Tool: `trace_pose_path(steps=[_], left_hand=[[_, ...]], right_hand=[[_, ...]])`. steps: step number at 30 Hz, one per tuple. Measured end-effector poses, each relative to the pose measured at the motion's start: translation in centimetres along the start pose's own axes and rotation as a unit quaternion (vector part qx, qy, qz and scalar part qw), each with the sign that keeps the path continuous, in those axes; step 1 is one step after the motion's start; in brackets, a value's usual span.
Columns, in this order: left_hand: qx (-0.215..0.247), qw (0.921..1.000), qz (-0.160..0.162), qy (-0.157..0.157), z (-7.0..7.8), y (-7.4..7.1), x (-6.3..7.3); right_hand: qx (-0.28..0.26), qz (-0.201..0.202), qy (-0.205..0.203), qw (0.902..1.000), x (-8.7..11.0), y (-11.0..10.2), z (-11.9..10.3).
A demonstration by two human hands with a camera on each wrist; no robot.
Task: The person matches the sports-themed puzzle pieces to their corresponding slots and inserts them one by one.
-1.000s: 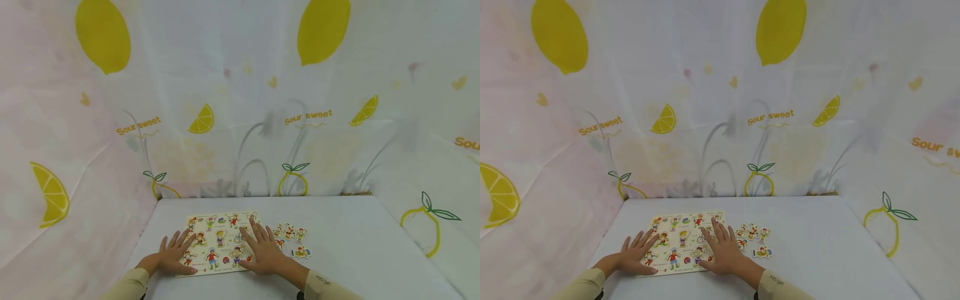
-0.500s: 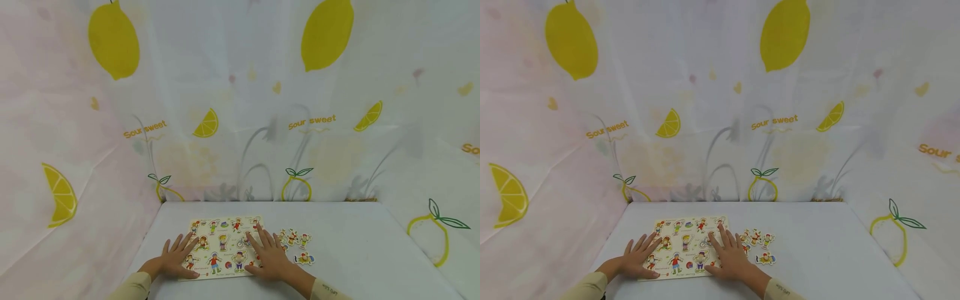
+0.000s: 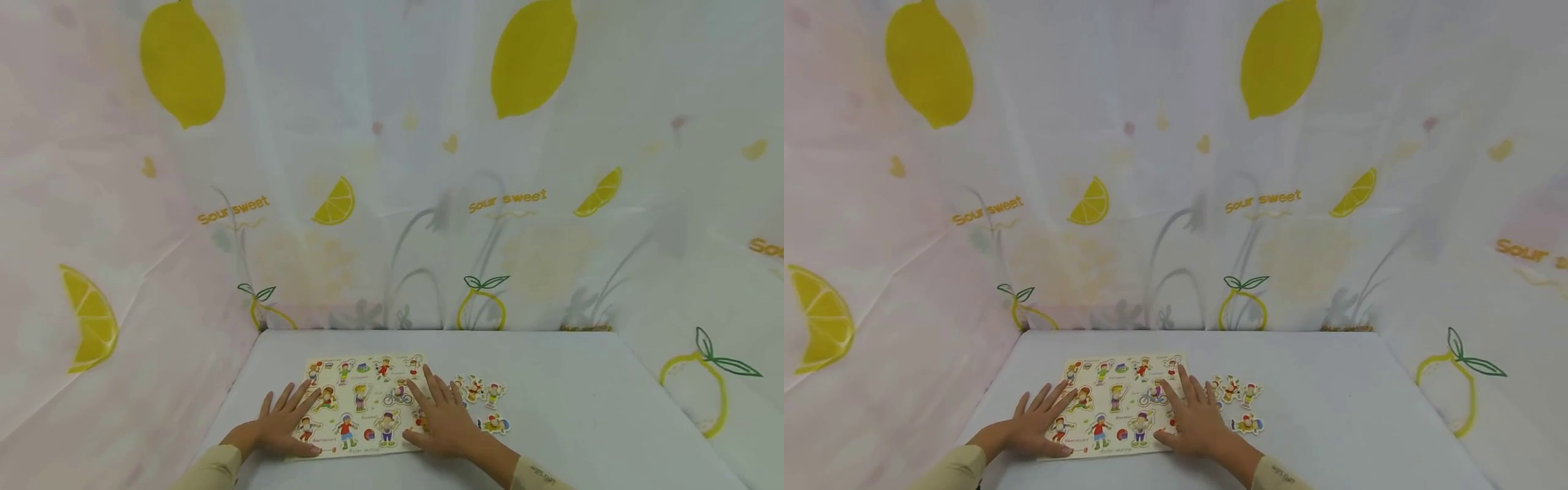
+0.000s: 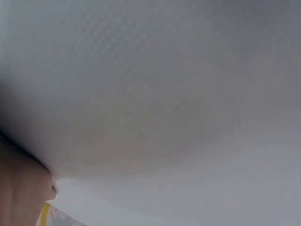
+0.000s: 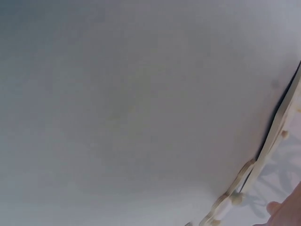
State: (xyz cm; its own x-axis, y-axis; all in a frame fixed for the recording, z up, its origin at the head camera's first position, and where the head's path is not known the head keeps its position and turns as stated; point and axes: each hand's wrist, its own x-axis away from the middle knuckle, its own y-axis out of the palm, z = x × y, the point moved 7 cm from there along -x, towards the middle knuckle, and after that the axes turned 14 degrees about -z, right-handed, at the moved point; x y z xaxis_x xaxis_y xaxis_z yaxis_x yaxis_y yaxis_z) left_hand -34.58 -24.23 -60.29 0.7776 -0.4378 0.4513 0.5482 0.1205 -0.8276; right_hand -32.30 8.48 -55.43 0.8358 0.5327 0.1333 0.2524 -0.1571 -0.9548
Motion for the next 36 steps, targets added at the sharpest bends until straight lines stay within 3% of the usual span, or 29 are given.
trace_pose_path(steps=[5,16,23,30,36], left_hand=[[0.005,0.9999,-0.010,0.006,0.3,-0.2,0.3],[-0.020,0.9995,0.019,-0.012,-1.3,0.5,-0.9],[-0.021,0.9997,0.011,-0.006,-0.7,0.5,-0.5],[-0.002,0.9997,0.013,0.019,0.2,-0.6,0.3],[-0.005,0.9999,0.010,-0.003,0.0,0.0,0.1]], right_hand=[[0.026,0.023,-0.002,0.9994,0.3,-0.3,0.6],[0.039,0.034,-0.007,0.9987,1.5,-1.2,1.5],[0.057,0.061,0.001,0.9965,3.4,-1.3,3.0],[0.064,0.051,0.018,0.9965,5.1,-2.1,4.8],[0.083,0.079,0.018,0.9933,7.2,-1.8,6.2]])
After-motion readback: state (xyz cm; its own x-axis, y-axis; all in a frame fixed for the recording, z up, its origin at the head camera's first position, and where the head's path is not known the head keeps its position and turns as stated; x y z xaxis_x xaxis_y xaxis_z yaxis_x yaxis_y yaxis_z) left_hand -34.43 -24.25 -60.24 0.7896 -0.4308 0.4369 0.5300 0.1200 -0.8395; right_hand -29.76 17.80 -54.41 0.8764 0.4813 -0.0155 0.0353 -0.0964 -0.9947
